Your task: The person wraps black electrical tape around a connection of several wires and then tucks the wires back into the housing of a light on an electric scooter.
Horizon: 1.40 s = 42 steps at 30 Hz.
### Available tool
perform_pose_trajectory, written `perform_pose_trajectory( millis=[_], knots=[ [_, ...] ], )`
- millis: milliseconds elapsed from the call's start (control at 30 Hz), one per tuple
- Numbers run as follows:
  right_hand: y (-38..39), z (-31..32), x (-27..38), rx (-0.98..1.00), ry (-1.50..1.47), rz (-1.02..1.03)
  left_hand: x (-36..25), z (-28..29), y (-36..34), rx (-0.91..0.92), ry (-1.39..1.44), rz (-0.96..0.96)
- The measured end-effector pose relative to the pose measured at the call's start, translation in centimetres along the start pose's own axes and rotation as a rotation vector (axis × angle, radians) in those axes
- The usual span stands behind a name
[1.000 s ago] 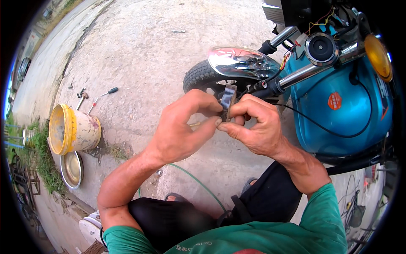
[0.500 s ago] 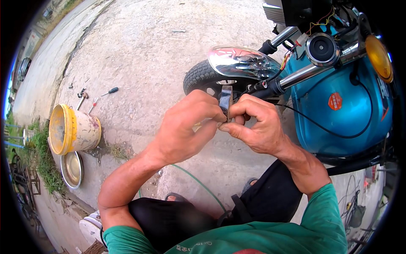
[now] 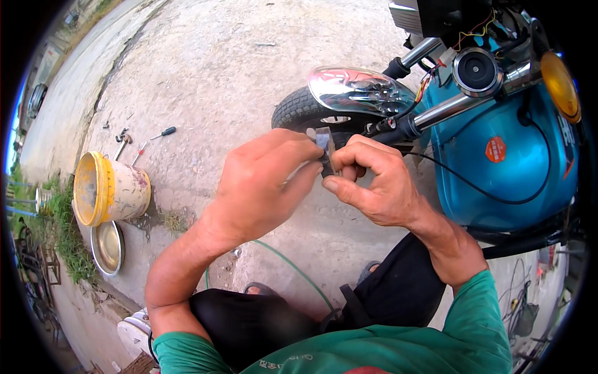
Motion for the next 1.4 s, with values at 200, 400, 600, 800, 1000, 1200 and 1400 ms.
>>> perform_pose_trajectory(
  millis=[200, 400, 600, 800, 1000, 1200, 1400],
  knots=[
    [-0.3, 0.0, 0.2, 0.057, 0.033, 0.091, 0.1, -0.3, 0.2, 0.064, -0.028, 0.032],
    [-0.6, -0.4, -0.4, 0.114, -0.040, 0.069, 0.7, -0.4, 0.5, 0.124, 0.005, 0.104],
    [-0.7, -0.8, -0.9, 0.145, -0.153, 0.021, 1.6, -0.5, 0.9, 0.173, 0.091, 0.304],
    [-0.9, -1.1, -0.9, 0.257, -0.237, -0.038, 2.0, 0.0, 0.5, 0.157, 0.211, 0.273],
    [-0.6, -0.7, -2.0, 0.232, -0.396, -0.113, 2.5, -0.3, 0.5, 0.569, 0.217, 0.480],
    [-0.3, -0.2, -3.6, 0.027, -0.545, -0.200, 3.9, -3.4, 2.2, 0.587, 0.664, 0.636],
    [0.4, 0.9, -3.6, -0.198, -0.407, -0.235, 5.1, -3.6, 1.9, 0.371, 0.867, 0.833]
  ],
)
Point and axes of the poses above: each hand's wrist, its own y-axis away from the middle knuckle, its own z-axis out of the back of the hand, x = y × z, the point moved 6 cm from there along -y, towards the middle knuckle, and after that the axes turned 7 degrees about z, right-handed, at the moved point
